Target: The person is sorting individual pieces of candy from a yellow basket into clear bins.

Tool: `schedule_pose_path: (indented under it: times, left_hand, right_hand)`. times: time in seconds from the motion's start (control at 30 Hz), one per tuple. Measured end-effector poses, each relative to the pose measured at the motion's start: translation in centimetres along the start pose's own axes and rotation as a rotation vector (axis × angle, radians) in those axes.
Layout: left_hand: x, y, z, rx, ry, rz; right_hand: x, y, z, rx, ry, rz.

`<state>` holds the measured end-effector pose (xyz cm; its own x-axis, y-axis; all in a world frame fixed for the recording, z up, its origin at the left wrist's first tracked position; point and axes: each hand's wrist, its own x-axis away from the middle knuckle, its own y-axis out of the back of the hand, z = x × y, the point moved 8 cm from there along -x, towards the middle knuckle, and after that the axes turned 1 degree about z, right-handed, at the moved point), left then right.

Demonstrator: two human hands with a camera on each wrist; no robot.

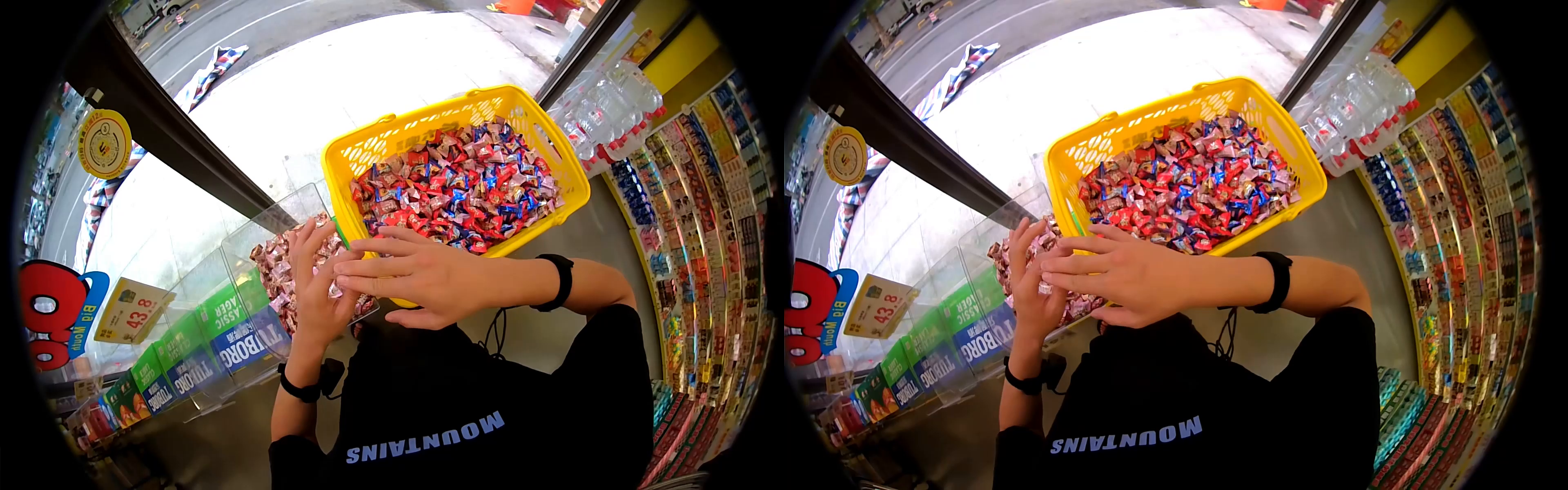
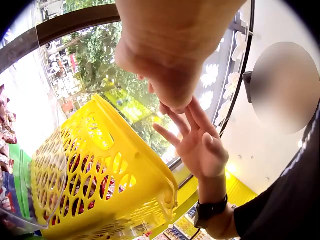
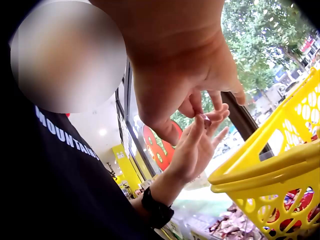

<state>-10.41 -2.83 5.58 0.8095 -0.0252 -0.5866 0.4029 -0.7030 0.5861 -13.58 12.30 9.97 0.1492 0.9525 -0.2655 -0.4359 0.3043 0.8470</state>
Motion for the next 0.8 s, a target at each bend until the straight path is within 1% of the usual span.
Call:
schedule_pose_path:
  times: [0.1,0.2,0.33,0.4,0.47,0.63,0.7,0.8]
  left_hand:
    - [0.7,-0.1,0.4,0.022,-0.007,-0.019]
    - [0.7,-0.7,-0.7,-0.199,-0.09,0.063]
    - [0.0,-1.3,-2.3,-0.265,-0.137,0.101]
    - [0.1,-0.6,-2.2,-0.248,-0.095,0.068]
    - [0.3,0.0,-1.8,-0.246,-0.062,0.049]
    - [2.2,1.6,1.0,-0.303,0.014,0.044]
    - [3.9,1.8,3.9,-0.391,0.098,0.169]
    - [7.6,1.2,8.5,-0.465,0.21,0.31]
  right_hand:
    - [0.6,-0.3,-0.3,0.067,0.012,-0.044]
    - [0.3,0.0,-0.6,0.154,0.005,-0.128]
    - [-0.4,1.0,-1.0,0.264,0.011,-0.231]
    - [-0.5,1.4,-1.2,0.299,0.014,-0.304]
    - [-0.4,0.7,-1.8,0.231,-0.005,-0.253]
    - [0.1,0.6,-1.9,0.223,-0.046,-0.222]
    - [0.9,0.9,-2.1,0.2,-0.073,-0.203]
    - [2.9,1.4,-2.3,0.238,-0.135,-0.277]
